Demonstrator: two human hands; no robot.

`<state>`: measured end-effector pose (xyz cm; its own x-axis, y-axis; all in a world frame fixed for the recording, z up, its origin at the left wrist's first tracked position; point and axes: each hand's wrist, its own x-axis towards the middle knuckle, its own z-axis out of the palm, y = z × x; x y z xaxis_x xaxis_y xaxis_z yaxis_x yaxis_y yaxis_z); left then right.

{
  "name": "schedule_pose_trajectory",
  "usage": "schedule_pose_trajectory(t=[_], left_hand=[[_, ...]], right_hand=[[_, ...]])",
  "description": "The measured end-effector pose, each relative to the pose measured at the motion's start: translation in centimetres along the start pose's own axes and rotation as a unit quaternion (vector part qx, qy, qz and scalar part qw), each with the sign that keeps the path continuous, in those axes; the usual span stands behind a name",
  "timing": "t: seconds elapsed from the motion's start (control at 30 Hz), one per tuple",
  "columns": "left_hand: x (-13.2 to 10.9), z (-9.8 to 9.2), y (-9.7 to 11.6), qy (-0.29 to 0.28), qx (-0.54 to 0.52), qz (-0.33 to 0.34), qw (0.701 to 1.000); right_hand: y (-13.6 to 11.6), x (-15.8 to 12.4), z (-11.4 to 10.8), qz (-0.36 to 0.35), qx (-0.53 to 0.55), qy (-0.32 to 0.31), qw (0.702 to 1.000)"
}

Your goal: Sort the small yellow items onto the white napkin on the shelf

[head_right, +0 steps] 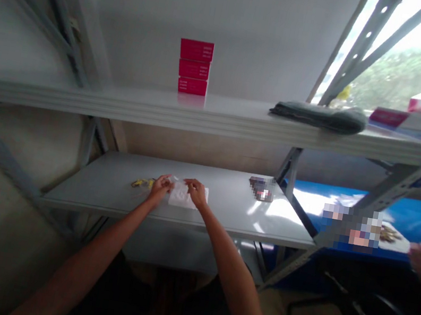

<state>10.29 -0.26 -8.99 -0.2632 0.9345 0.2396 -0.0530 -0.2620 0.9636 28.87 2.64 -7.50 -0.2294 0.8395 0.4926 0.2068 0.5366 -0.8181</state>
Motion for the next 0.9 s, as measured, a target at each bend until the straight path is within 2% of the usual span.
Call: schedule_pose_trajectory(t=[0.17, 0.3, 0.4, 0.57, 0.67, 0.9], left_hand=[[-0.3, 1.2, -0.9, 0.007, 0.000, 0.020, 1.000], [-0.5, 1.0, -1.4, 0.010, -0.010, 0.019, 1.000], [-0.6, 0.5, -1.4, 0.020, -0.015, 0.010, 1.000], [-0.9, 0.3, -1.2, 0.028, -0.015, 0.004, 0.999], [-1.0, 0.3, -1.0, 0.031, -0.022, 0.008, 0.999], [-0.9, 0.1, -0.8, 0.010, -0.105, -0.008, 0.994]], right_hand=[[3.1, -1.2, -1.2, 0.043, 0.004, 0.034, 0.999], [4.3, -1.6, -1.1, 0.078, 0.034, 0.051, 0.995], [4.3, -1.8, -1.0, 0.090, 0.059, 0.065, 0.992], [3.5, -2.0, -1.1, 0.085, 0.089, 0.035, 0.992], [3.1, -2.0, -1.1, 0.088, 0.085, 0.042, 0.992], [2.7, -1.8, -1.0, 0.091, 0.114, 0.062, 0.987]])
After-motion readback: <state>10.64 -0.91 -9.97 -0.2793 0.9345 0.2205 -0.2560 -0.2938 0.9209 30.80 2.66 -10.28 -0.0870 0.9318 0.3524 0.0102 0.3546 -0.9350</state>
